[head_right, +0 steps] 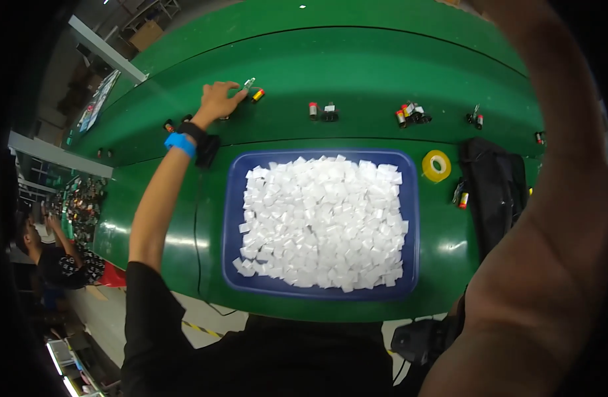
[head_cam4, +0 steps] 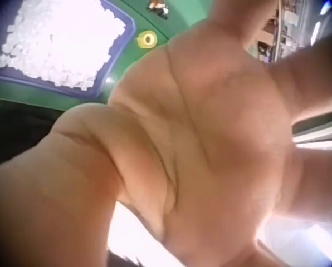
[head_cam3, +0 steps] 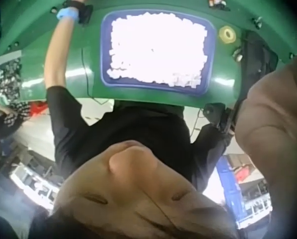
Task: The person picks up a battery and a circuit board, wraps a white adhesive strip around them by hand, and places the assembled unit onto the green conveyor belt, repeating the process several times.
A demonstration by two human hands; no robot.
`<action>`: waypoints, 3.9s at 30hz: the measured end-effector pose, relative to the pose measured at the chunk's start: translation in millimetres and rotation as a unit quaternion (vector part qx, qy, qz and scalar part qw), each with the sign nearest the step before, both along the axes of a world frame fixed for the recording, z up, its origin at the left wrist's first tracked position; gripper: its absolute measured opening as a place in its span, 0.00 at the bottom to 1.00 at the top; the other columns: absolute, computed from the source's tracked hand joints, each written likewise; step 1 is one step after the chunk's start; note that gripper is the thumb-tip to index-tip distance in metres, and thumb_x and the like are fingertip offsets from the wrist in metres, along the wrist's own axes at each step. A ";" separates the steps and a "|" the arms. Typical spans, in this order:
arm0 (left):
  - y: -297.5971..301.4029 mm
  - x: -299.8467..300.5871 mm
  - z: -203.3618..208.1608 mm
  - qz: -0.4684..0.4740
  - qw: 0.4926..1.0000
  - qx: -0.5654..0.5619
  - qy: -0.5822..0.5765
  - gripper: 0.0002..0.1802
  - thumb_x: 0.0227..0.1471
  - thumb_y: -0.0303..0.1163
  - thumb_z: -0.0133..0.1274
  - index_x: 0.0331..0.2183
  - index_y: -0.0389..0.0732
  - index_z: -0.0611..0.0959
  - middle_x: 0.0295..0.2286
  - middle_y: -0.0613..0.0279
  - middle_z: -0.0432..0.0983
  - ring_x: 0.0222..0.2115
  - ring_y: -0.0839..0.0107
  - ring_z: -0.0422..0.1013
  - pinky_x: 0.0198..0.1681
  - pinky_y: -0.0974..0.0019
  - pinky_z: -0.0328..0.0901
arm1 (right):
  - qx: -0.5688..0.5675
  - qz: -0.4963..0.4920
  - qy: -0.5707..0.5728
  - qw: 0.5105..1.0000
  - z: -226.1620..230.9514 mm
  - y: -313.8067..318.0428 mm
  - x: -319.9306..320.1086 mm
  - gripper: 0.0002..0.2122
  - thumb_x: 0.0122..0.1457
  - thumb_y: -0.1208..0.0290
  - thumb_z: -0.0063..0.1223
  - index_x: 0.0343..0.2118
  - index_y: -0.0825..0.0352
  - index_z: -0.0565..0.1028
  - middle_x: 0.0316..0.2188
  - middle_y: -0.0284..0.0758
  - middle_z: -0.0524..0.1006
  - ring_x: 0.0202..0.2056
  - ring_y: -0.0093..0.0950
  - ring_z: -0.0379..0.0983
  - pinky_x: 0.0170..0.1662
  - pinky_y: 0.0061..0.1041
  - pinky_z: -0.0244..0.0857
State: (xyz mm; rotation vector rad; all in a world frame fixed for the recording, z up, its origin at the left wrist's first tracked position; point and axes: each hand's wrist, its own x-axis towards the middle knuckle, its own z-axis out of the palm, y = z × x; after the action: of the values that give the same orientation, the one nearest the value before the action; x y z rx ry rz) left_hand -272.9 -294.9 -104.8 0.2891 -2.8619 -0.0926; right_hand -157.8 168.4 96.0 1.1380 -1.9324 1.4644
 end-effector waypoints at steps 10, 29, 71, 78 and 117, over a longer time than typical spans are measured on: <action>55.6 44.8 49.6 -0.063 0.931 0.343 0.104 0.25 0.46 0.33 0.68 0.44 0.35 0.75 0.34 0.53 0.79 0.35 0.62 0.76 0.39 0.61 0.71 | -0.071 -0.022 -0.006 0.997 2.7 -4.0 20.1 0.31 0.56 0.64 0.64 0.60 0.71 0.64 0.54 0.49 0.71 0.53 0.41 0.71 0.47 0.36 0.72; 228.2 252.4 124.2 -0.322 0.883 0.321 0.115 0.11 0.37 0.12 0.57 0.26 0.38 0.80 0.40 0.58 0.76 0.35 0.63 0.76 0.31 0.67 0.71 | 0.171 0.065 -0.010 0.983 -97.2 -27.0 82.3 0.20 0.44 0.75 0.71 0.43 0.69 0.78 0.39 0.40 0.78 0.35 0.30 0.77 0.30 0.22 0.71; 214.0 289.2 125.0 -0.239 0.911 0.302 0.148 0.13 0.32 0.14 0.60 0.26 0.38 0.80 0.37 0.56 0.79 0.33 0.59 0.75 0.32 0.64 0.70 | 0.056 0.163 0.094 0.981 11.0 55.2 29.2 0.58 0.38 0.48 0.75 0.69 0.55 0.46 0.54 0.47 0.69 0.47 0.47 0.74 0.42 0.44 0.76; 216.1 291.8 125.2 -0.305 0.891 0.286 0.176 0.13 0.30 0.15 0.62 0.23 0.42 0.82 0.40 0.54 0.77 0.37 0.56 0.75 0.38 0.60 0.70 | 0.133 0.118 -0.197 0.964 -73.3 -16.1 95.8 0.28 0.50 0.74 0.69 0.53 0.71 0.68 0.41 0.46 0.77 0.38 0.34 0.78 0.35 0.28 0.76; 240.4 292.2 106.3 -0.081 0.688 0.694 -0.199 0.18 0.56 0.25 0.58 0.48 0.34 0.74 0.31 0.59 0.76 0.27 0.74 0.76 0.30 0.71 0.73 | 0.275 0.022 -0.010 0.961 -109.6 -16.3 104.3 0.11 0.46 0.81 0.63 0.34 0.69 0.79 0.38 0.40 0.79 0.35 0.35 0.77 0.33 0.24 0.74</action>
State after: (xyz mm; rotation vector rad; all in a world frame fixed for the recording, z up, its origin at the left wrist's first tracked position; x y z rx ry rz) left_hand 19.3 -54.5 1.5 0.3064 -2.4520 -2.4755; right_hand -53.4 152.2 -13.6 1.4010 -2.4242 0.9743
